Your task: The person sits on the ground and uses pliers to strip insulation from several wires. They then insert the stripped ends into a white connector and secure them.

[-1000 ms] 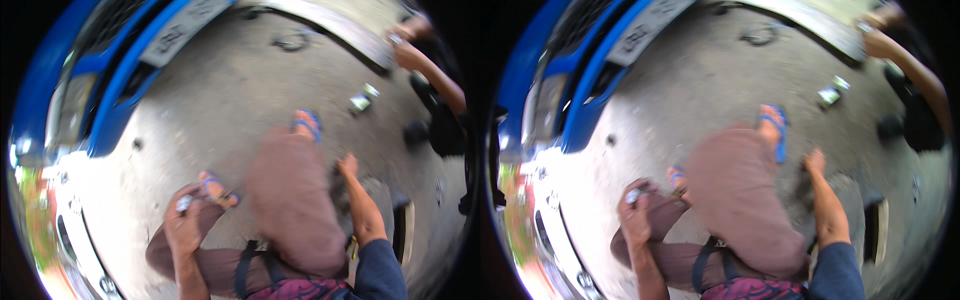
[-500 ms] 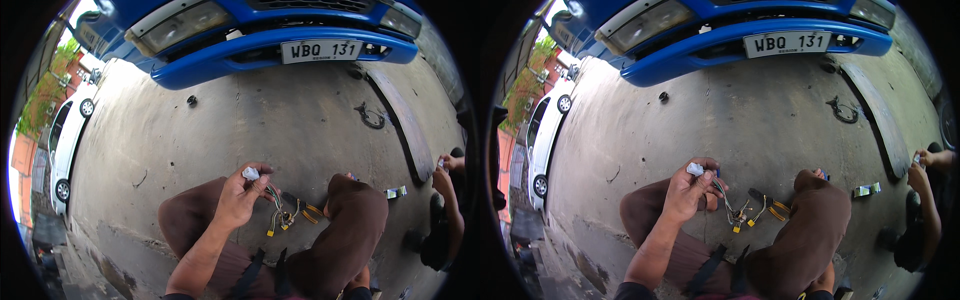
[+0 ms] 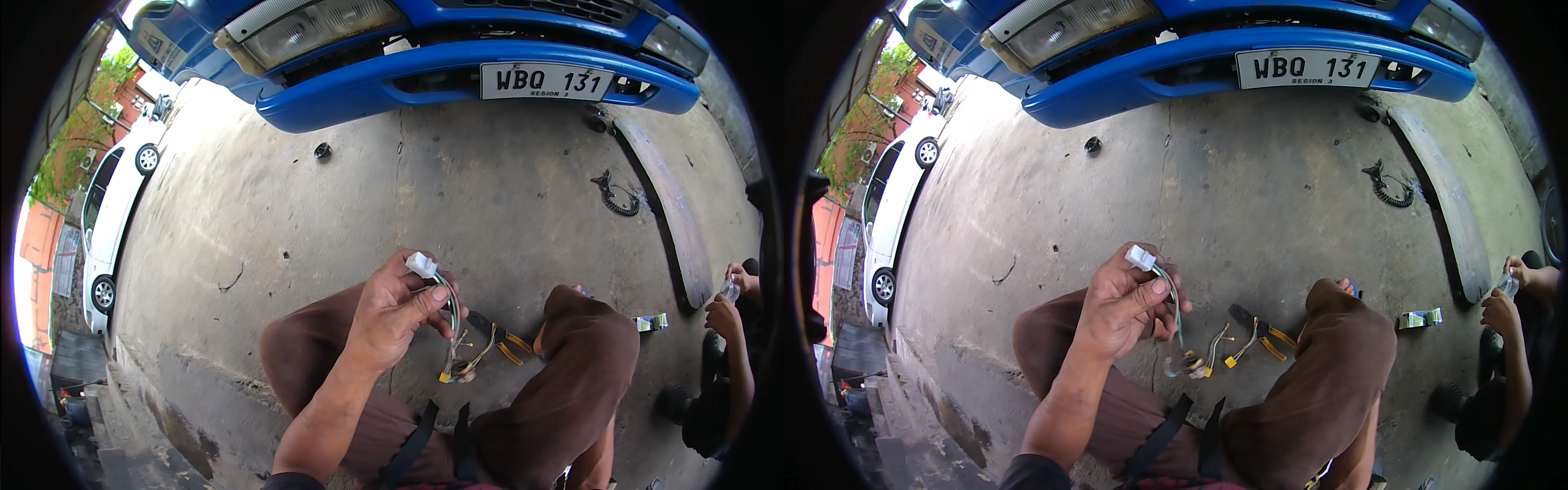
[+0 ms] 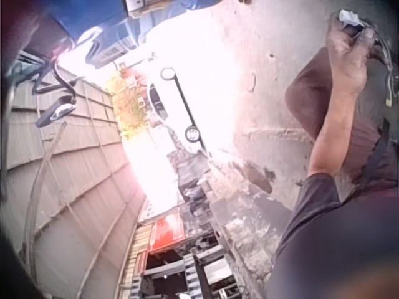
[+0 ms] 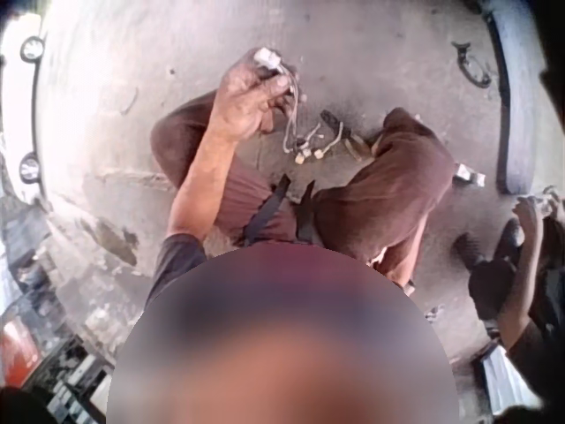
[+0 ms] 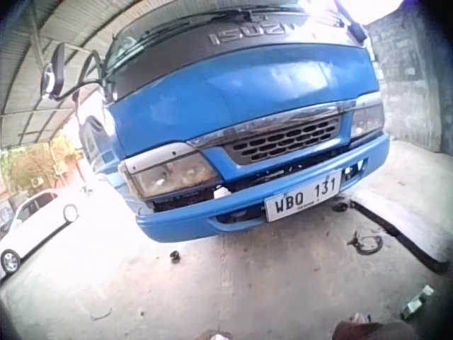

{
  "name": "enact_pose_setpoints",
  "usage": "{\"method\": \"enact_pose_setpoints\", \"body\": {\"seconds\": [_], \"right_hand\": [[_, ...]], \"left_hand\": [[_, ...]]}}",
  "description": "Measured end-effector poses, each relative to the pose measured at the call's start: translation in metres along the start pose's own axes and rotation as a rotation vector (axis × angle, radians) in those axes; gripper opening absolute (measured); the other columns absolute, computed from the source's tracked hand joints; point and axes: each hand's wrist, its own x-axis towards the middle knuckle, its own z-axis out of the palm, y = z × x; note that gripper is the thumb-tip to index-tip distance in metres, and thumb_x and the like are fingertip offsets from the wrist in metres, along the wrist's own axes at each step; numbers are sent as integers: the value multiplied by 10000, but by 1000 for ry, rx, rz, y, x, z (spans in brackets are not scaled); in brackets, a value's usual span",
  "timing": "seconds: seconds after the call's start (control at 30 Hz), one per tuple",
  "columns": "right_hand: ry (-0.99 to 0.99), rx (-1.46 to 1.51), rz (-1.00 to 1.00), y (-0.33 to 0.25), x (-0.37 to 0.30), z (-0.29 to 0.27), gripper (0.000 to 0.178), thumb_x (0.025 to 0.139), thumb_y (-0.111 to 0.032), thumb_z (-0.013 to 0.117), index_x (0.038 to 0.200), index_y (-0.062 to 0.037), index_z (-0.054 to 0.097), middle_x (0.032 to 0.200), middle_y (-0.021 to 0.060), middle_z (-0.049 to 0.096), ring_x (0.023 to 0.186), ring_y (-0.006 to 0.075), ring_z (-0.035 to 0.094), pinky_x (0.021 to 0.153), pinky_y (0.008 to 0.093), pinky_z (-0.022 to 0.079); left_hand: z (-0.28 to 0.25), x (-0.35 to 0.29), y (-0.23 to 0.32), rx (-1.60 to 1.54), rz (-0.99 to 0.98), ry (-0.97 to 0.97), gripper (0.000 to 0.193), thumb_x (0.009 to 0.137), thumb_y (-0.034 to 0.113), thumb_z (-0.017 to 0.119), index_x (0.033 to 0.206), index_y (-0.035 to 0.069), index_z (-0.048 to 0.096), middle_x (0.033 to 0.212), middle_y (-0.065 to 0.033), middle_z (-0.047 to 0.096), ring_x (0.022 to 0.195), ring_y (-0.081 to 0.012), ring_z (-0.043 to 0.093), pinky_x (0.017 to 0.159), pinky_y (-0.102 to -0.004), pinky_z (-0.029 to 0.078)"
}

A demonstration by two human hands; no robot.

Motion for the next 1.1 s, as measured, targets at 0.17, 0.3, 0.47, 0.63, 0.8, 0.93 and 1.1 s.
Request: {"method": "enact_pose_setpoints", "body": {"seconds": [0.17,0.3,0.47,0.63,0.8,0.93,1.1], "right_hand": [[-73,398,-261,-210,-28,-71,140,907,-27,539,1027,-72,596,881,15,557,771,136,542,691,312,508],[-327,293,-679,-379,-92,-78,192,954,-176,634,1078,-29,633,870,6,558,729,88,500,621,269,453],[-810,144,-610,-428,-189,7,407,924,-391,805,998,4,738,704,9,633,639,87,539,576,291,429],[-859,322,-511,-398,-205,69,358,919,-265,831,1040,55,727,787,55,702,714,91,604,626,276,470],[-784,303,-532,-387,-201,79,289,914,-197,820,1018,57,729,885,106,746,778,113,659,695,298,517],[-681,182,-548,-384,-203,84,256,900,-171,806,997,55,735,855,131,730,749,110,639,674,328,516],[-649,224,-551,-373,-201,90,280,889,-180,782,989,76,725,732,132,673,685,94,588,618,341,495]], "left_hand": [[5,-7,20,-39,-41,-63,330,1007,115,688,1296,57,538,1034,-110,712,895,-232,739,629,-292,564],[16,-1,33,17,43,-45,322,1024,142,675,1299,36,546,1036,-117,700,919,-242,734,668,-314,593],[27,12,25,253,206,175,297,1031,189,686,1229,-15,599,1035,-115,679,963,-224,712,708,-312,614],[15,13,-3,228,184,219,285,1010,155,722,1220,-18,639,1066,-77,702,904,-123,703,755,-266,598],[8,16,-14,203,168,221,336,968,110,771,1242,-26,633,1033,-59,713,928,-100,686,800,-244,575],[11,15,-16,190,176,274,320,955,115,783,1211,-22,648,997,-93,719,885,-131,692,755,-284,589],[8,14,-19,95,57,281,263,963,115,770,1160,-15,654,992,-114,722,842,-162,700,710,-312,611]]}}
